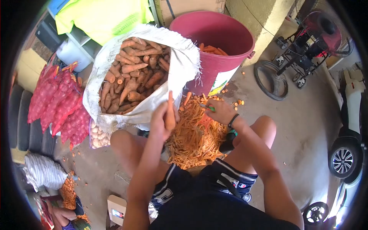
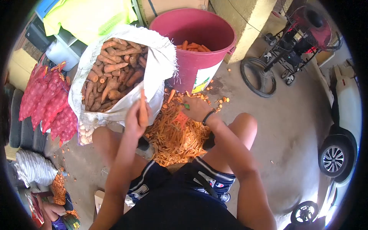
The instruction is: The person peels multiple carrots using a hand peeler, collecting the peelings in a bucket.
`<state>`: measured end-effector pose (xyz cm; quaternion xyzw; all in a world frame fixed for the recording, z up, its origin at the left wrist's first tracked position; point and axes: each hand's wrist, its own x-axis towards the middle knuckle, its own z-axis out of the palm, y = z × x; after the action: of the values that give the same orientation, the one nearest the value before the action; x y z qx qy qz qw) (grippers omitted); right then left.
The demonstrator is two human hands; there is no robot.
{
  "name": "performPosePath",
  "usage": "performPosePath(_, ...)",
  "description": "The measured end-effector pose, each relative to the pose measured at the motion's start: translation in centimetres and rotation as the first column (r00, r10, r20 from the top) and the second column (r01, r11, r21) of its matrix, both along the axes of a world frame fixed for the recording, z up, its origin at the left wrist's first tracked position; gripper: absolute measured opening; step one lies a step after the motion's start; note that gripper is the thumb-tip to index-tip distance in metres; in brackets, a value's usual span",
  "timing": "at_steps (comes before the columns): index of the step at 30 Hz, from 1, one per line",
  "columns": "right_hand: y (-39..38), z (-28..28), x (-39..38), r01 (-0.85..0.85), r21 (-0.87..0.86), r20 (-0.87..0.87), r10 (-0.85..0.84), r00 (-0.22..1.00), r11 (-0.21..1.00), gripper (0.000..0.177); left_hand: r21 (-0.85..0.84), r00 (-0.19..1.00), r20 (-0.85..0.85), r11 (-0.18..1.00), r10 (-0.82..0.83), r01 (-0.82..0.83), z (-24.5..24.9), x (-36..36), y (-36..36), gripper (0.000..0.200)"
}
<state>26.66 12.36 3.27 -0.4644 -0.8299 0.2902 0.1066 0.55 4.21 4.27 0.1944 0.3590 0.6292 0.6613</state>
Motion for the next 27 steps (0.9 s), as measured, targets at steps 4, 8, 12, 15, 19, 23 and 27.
performPosePath(4,-3.6,-1.8,-1.6,0.135,-0.058,-0.167,-0.143,0.975,0.989,0.031,-0.021,0.931,-0.355,0.996,-0.085,0.083,-3.3,2.5,-3.8,0.028)
performPosePath(8,-4.9,-2.1,-3.0,0.113,-0.050,-0.292,-0.123,0.948,0.992,0.025,0.019,0.650,-0.756,0.990,-0.076,0.138,-4.0,2.4,-3.8,0.026)
performPosePath(12,-5.5,-2.7,-3.3,0.048,-0.047,-0.303,-0.060,0.951,0.998,0.024,0.059,0.561,-0.825,0.979,-0.062,0.195,-4.8,3.2,-3.8,0.026)
performPosePath(15,-5.4,-2.8,-3.4,0.024,-0.015,-0.291,-0.028,0.956,1.000,0.022,0.036,0.547,-0.834,0.982,-0.073,0.187,-4.7,3.5,-3.8,0.030)
performPosePath(19,-5.3,-2.7,-3.7,-0.001,-0.011,-0.315,-0.002,0.949,1.000,0.023,0.032,0.530,-0.845,0.982,-0.074,0.189,-4.3,3.3,-3.7,0.032)
performPosePath(23,-4.9,-5.0,-3.7,-0.003,-0.041,-0.181,-0.005,0.983,0.999,0.029,0.078,0.584,-0.810,0.976,-0.057,0.204,-4.0,3.5,-4.1,0.032)
performPosePath(27,-3.5,-8.2,-2.4,-0.020,-0.226,0.059,0.035,0.998,0.974,0.047,-0.065,0.869,-0.468,0.987,-0.162,0.149,-4.4,2.7,-3.4,0.032)
